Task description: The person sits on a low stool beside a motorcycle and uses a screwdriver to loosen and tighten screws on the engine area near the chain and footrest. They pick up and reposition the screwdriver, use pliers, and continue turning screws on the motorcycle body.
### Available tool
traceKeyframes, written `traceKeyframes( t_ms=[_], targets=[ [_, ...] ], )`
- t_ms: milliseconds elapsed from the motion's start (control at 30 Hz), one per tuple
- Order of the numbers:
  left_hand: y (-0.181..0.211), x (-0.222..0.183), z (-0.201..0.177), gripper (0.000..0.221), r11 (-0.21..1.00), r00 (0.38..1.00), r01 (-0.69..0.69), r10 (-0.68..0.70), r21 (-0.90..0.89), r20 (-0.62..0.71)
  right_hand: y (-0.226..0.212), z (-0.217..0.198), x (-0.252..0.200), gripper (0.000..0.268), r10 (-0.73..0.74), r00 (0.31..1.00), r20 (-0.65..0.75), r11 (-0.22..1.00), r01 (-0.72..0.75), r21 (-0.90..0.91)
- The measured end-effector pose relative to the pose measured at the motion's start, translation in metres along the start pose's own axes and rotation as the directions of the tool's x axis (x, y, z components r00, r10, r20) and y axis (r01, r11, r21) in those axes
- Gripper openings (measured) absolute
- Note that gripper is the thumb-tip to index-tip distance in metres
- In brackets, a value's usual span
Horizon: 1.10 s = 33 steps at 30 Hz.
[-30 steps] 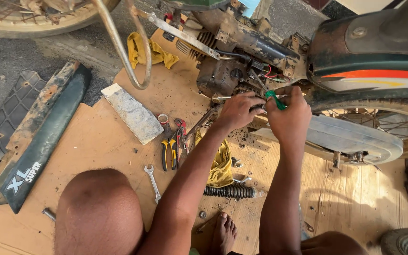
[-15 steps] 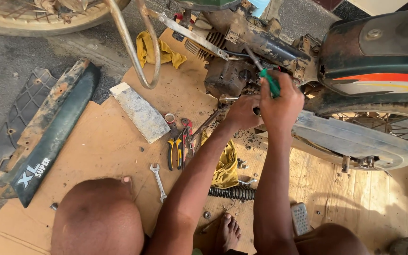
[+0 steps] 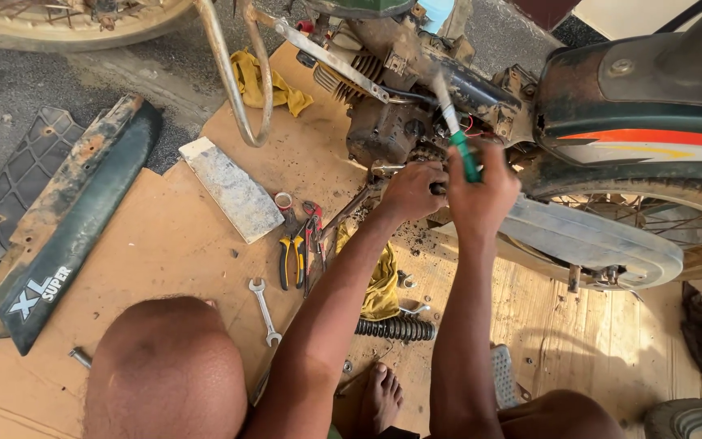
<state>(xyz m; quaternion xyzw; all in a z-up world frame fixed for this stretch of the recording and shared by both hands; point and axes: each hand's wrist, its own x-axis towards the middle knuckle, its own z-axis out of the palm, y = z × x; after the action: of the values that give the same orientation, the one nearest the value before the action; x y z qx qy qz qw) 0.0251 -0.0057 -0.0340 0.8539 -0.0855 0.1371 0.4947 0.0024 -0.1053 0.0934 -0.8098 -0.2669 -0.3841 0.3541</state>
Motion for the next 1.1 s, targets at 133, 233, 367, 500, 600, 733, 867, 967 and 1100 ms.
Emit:
traceKeyframes(
  t_ms=[133,233,367,500,600,733,867,967,1100],
  targets=[
    [0.001,-0.005,0.006,0.022,0.989,0.995,0.086,-0.079,-0.122,0.061,-0.008,-0.02,-0.001,0.018,0.064,0.939,0.337,0.952,0.044,-0.302],
    [0.011,-0.011,0.002,0.03,1.0,0.998,-0.021,0.023,0.023,-0.054,-0.015,-0.036,0.008,0.014,-0.063,0.979,0.193,0.966,0.109,-0.236],
    [0.019,-0.024,0.0,0.035,0.987,0.987,-0.149,0.145,0.056,0.067,-0.041,-0.058,0.015,0.016,-0.03,0.999,0.028,1.0,0.03,-0.007],
    [0.027,-0.036,-0.005,0.024,0.97,0.88,-0.126,0.014,0.206,0.476,-0.033,-0.061,0.008,0.014,0.032,0.998,0.047,0.999,-0.033,0.001],
    [0.025,-0.037,0.0,0.018,0.965,0.903,-0.181,0.086,0.191,0.422,-0.013,-0.056,-0.006,0.016,0.151,0.986,0.076,0.988,-0.151,-0.016],
    [0.039,-0.04,-0.016,0.024,0.951,0.956,-0.258,0.226,0.169,0.184,0.026,-0.058,-0.024,0.026,0.215,0.956,0.2,0.972,-0.19,-0.139],
    [0.033,-0.042,-0.008,0.042,0.956,0.98,-0.098,0.044,0.275,0.193,0.047,-0.068,-0.037,0.038,0.47,0.796,0.382,0.846,-0.282,-0.453],
    [0.014,-0.036,0.009,0.063,0.899,0.978,-0.145,0.066,0.413,0.2,0.044,-0.073,-0.033,0.04,0.656,0.614,0.439,0.745,-0.431,-0.51],
    [-0.002,-0.035,0.024,0.093,0.836,0.97,-0.241,0.201,0.493,0.133,0.06,-0.075,-0.047,0.037,0.51,0.67,0.539,0.857,-0.347,-0.381]
  ],
)
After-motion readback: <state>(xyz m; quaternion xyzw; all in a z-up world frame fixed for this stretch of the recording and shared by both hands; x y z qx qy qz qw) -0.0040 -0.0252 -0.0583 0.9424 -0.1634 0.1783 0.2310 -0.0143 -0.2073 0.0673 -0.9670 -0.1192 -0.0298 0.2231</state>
